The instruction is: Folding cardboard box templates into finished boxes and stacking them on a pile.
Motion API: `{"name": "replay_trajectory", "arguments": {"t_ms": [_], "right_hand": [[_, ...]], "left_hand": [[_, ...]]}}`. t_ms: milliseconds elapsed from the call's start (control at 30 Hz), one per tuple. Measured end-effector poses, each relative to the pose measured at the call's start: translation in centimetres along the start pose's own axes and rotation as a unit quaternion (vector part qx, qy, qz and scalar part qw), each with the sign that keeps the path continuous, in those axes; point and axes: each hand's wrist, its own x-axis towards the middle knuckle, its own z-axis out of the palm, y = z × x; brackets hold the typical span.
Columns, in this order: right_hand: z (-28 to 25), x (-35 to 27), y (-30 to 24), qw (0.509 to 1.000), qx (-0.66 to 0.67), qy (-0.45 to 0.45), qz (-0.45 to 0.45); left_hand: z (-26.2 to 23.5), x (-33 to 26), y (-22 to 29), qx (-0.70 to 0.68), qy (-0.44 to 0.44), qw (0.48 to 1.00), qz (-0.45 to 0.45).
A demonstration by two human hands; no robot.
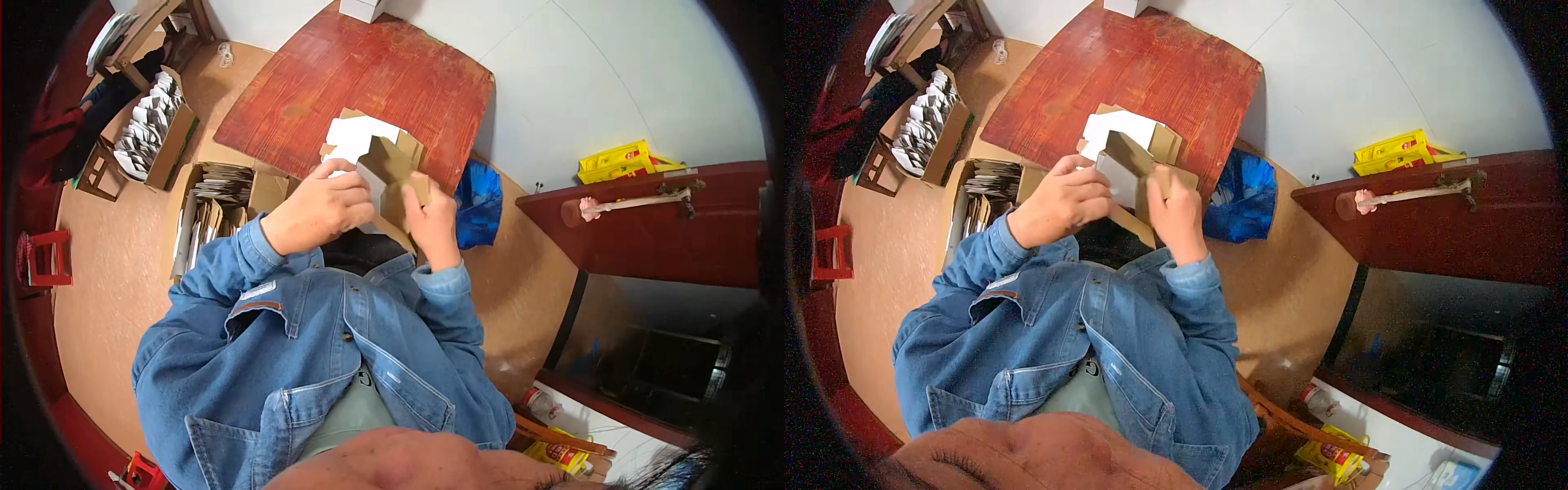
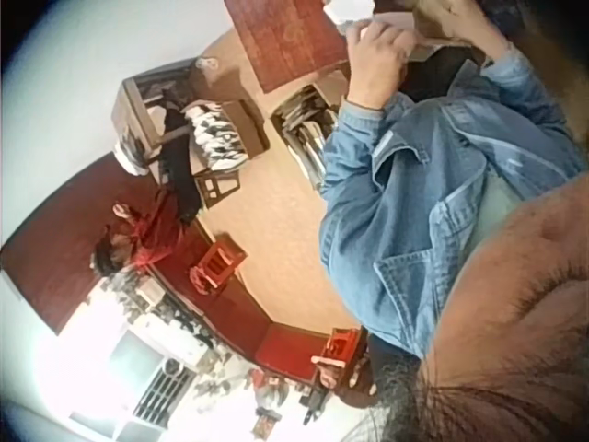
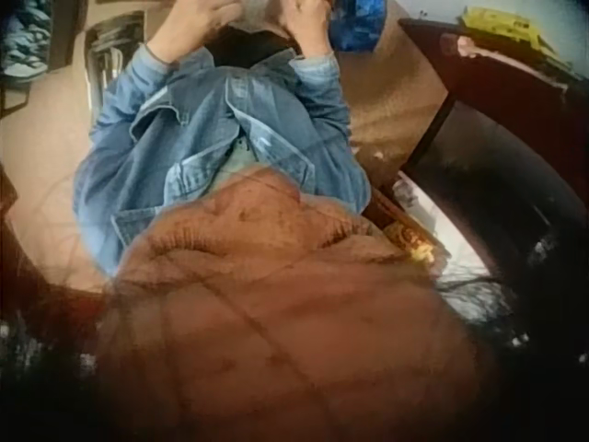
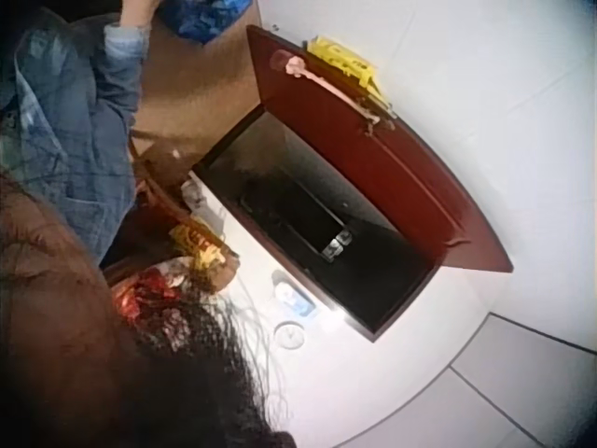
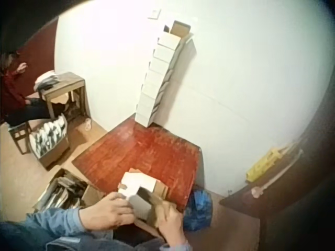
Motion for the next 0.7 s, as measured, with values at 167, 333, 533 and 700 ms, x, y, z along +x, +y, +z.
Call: {"name": "replay_trajectory", "arguments": {"t_ms": [167, 333, 533, 700], "right_hand": [[2.0, 0.3, 3.2, 0.994, 0.025, 0.110, -0.008], [3.2, 0.6, 3.8, 0.992, 0.015, 0.120, -0.044], [3.7, 0.6, 2.7, 0.987, 0.108, 0.109, -0.055], [3.8, 0.2, 2.2, 0.975, 0.212, 0.064, -0.032]], "left_hand": [[2.1, -2.0, -0.1, -0.043, 0.058, 0.982, -0.173], [3.7, -2.1, 0.6, 0.004, 0.089, 0.958, -0.272], [4.0, -1.0, 0.7, 0.078, 0.165, 0.939, -0.291], [5.9, -1.4, -0.4, 0.028, 0.152, 0.940, -0.305]]}}
